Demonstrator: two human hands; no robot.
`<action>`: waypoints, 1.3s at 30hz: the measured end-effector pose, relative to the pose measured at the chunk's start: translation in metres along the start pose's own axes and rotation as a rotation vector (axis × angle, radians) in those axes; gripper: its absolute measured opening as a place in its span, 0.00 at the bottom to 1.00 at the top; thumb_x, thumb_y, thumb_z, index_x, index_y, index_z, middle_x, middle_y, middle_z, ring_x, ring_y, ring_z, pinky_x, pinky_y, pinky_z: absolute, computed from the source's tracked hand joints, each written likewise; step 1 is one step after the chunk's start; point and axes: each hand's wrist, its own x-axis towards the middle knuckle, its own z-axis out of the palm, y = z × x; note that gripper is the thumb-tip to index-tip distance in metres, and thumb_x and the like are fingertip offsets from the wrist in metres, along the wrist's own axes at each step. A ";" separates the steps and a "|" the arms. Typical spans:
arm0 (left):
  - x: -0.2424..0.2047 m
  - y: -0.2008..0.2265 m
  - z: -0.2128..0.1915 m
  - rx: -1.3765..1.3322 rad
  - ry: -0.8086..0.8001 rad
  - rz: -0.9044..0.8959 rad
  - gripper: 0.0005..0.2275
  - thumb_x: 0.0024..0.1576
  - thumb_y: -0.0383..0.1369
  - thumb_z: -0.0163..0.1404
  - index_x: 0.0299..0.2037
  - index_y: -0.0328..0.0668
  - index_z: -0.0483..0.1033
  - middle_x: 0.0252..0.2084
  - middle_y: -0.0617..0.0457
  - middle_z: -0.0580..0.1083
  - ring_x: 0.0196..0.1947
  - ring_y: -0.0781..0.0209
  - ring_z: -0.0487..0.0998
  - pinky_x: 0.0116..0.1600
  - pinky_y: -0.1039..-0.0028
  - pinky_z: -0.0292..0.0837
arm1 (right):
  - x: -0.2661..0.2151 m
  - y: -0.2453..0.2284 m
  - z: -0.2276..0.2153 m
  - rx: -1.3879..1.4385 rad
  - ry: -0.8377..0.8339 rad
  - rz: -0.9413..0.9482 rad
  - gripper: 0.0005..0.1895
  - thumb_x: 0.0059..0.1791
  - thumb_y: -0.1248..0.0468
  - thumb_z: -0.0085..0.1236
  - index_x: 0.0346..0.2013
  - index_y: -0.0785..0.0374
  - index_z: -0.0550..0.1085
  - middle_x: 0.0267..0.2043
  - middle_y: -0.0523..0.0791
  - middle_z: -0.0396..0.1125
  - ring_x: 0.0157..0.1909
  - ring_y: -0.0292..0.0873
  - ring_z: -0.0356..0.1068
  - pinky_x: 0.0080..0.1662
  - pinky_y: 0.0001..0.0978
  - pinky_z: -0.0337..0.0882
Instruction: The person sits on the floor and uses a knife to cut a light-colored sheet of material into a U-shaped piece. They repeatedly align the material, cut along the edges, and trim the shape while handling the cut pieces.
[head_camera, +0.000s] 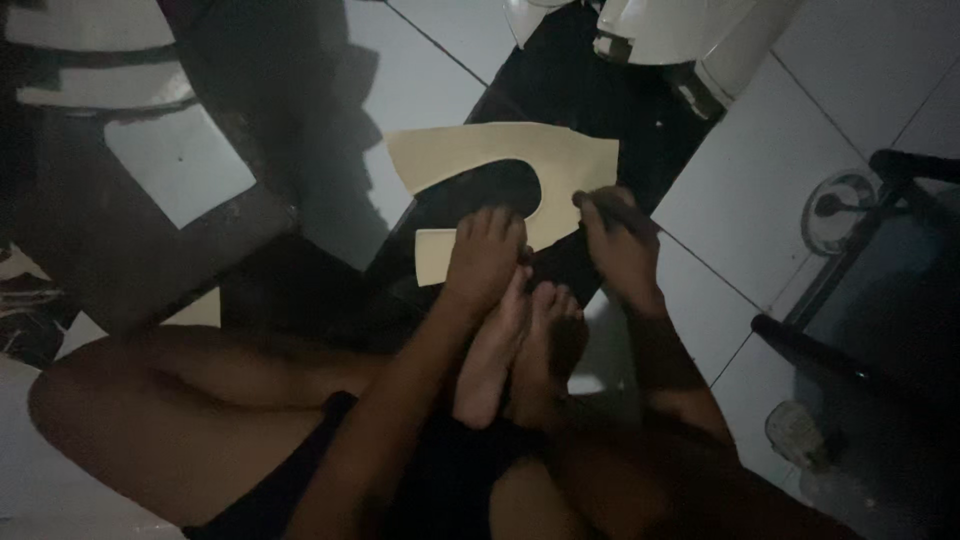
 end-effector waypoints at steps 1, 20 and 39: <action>-0.002 0.000 0.001 -0.027 -0.045 -0.024 0.17 0.51 0.36 0.58 0.46 0.35 0.74 0.49 0.42 0.70 0.52 0.44 0.70 0.56 0.53 0.64 | -0.009 0.001 0.001 0.067 0.029 0.128 0.09 0.57 0.63 0.56 0.49 0.64 0.78 0.48 0.51 0.74 0.50 0.44 0.75 0.53 0.37 0.73; -0.001 -0.015 -0.014 0.029 -0.193 -0.030 0.26 0.58 0.43 0.55 0.67 0.48 0.69 0.74 0.44 0.60 0.74 0.39 0.55 0.75 0.45 0.45 | -0.048 -0.032 0.016 -0.458 0.028 -0.600 0.11 0.56 0.68 0.57 0.51 0.70 0.78 0.52 0.51 0.74 0.50 0.44 0.77 0.47 0.30 0.78; -0.025 -0.029 0.006 0.016 -0.405 -0.006 0.22 0.55 0.47 0.56 0.61 0.63 0.73 0.77 0.44 0.53 0.77 0.39 0.47 0.73 0.34 0.34 | -0.006 -0.033 0.028 -0.380 0.179 -0.799 0.10 0.62 0.70 0.62 0.55 0.75 0.76 0.52 0.52 0.74 0.52 0.46 0.78 0.50 0.31 0.79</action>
